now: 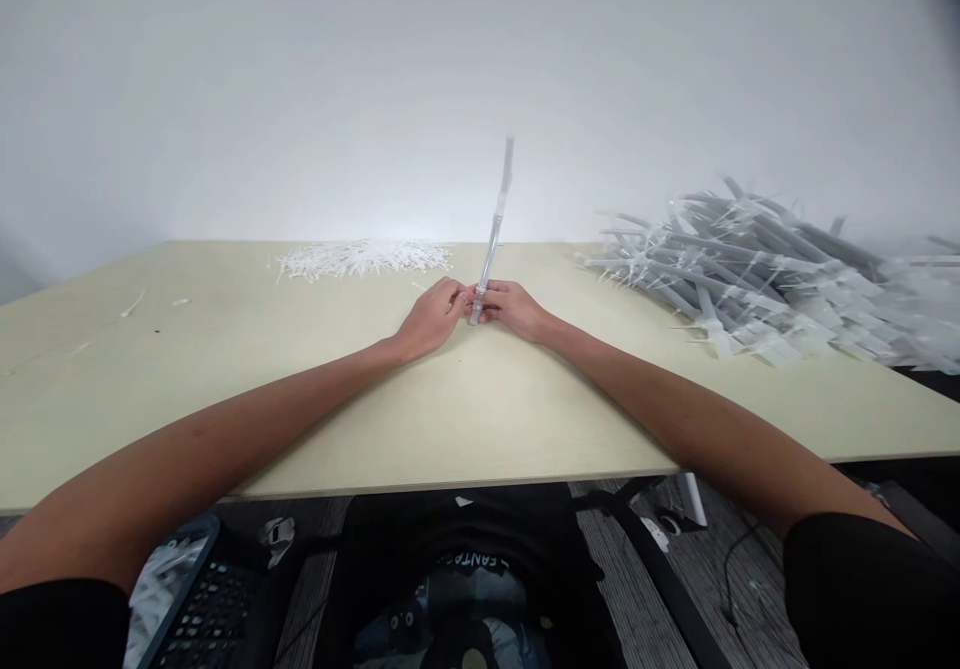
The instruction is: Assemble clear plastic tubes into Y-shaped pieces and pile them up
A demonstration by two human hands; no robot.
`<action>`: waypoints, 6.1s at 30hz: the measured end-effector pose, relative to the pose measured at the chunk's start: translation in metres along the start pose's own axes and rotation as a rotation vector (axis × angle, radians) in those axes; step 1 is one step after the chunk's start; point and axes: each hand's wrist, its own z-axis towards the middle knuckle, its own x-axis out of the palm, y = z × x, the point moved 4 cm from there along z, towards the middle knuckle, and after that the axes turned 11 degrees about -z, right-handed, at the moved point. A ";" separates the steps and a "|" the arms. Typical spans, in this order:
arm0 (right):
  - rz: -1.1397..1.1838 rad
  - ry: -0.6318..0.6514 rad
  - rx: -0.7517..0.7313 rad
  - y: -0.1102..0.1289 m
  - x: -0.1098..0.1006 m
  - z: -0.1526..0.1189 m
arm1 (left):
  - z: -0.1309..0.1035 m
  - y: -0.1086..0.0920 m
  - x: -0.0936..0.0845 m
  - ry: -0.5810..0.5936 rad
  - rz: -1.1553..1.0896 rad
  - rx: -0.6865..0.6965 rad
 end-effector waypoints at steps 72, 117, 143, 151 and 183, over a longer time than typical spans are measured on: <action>0.258 -0.177 -0.113 0.058 0.019 -0.016 | -0.010 -0.011 0.021 0.226 -0.618 -0.125; 0.110 -0.219 -0.193 0.065 0.007 -0.023 | -0.010 -0.007 0.026 0.330 -0.389 -0.180; 0.160 -0.169 -0.254 0.060 0.018 -0.017 | -0.006 -0.001 0.021 0.390 -0.283 -0.158; 0.115 -0.178 -0.224 0.061 0.018 -0.017 | -0.006 0.002 0.021 0.379 -0.240 -0.141; -0.581 -0.052 -0.181 0.061 0.000 -0.019 | -0.011 -0.008 0.015 0.441 0.263 0.167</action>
